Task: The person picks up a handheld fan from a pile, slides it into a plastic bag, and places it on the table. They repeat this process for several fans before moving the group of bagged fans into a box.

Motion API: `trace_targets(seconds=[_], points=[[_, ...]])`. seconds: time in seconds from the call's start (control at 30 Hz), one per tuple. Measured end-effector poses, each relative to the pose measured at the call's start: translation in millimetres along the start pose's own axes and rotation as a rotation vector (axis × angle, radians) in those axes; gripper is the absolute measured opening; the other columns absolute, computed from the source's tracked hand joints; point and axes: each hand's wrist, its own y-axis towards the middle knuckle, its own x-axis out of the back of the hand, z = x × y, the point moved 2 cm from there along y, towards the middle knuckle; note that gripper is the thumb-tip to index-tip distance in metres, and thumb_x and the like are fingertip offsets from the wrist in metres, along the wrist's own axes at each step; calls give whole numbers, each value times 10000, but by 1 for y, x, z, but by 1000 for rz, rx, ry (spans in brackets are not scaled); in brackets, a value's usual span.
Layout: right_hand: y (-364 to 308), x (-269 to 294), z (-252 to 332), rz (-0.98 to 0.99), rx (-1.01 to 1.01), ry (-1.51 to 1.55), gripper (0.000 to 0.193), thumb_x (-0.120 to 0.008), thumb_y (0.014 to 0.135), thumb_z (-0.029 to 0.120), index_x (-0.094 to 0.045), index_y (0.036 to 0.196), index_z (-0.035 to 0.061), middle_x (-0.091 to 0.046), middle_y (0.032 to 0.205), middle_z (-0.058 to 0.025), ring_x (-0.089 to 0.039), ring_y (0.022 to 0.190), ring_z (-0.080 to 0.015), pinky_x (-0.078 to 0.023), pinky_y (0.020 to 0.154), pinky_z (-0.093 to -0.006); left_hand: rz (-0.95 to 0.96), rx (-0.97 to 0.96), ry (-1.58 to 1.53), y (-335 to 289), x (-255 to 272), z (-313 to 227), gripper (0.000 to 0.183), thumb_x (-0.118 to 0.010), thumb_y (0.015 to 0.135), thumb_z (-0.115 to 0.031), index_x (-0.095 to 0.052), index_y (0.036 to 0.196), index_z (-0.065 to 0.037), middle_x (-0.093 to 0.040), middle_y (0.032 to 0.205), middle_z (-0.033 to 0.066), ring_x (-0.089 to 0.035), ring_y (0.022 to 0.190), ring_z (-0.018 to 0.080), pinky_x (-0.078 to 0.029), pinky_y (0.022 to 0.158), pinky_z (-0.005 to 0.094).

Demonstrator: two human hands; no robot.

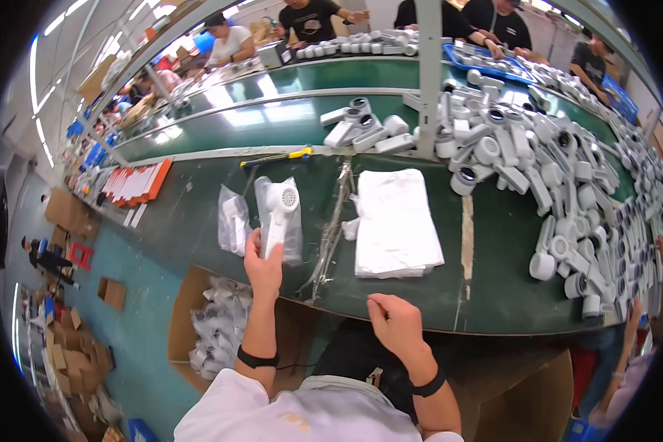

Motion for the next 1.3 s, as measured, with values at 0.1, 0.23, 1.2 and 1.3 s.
trace_targets(seconds=[0.1,0.23,1.2,1.3], points=[[-4,-8,-16,21,-158,93,124,-679,847,125,-687,906,16,-653,733,-118,-616,600,-193,-482,573,-286,-196,-460,671,20,28,11,404,-589,849,-43,-488,1236,17,-568,1065,188,-571,980,354,-481,818,422],[-6,-8,-28,-54,-163,63,128,-678,853,136,-692,904,19,-662,751,-121,-628,618,-205,-491,585,-289,-282,-475,887,40,26,33,328,-600,856,-95,-502,1151,9,-527,1060,236,-494,1017,416,-395,894,476],[264,178,-234,102,2,-1021,738,-451,690,-204,-455,1378,65,-452,1333,-236,-441,1251,-406,-368,1055,-410,208,-321,266,-37,-58,18,161,-638,821,-71,-576,953,-4,-538,1007,148,-581,854,337,-487,738,375],[263,187,-244,38,53,-1079,673,-486,677,-191,-517,1300,62,-471,1287,-218,-455,1216,-406,-392,1024,-414,210,-315,263,-35,-60,18,158,-639,828,-81,-587,960,-12,-546,1012,139,-584,857,322,-488,738,364]])
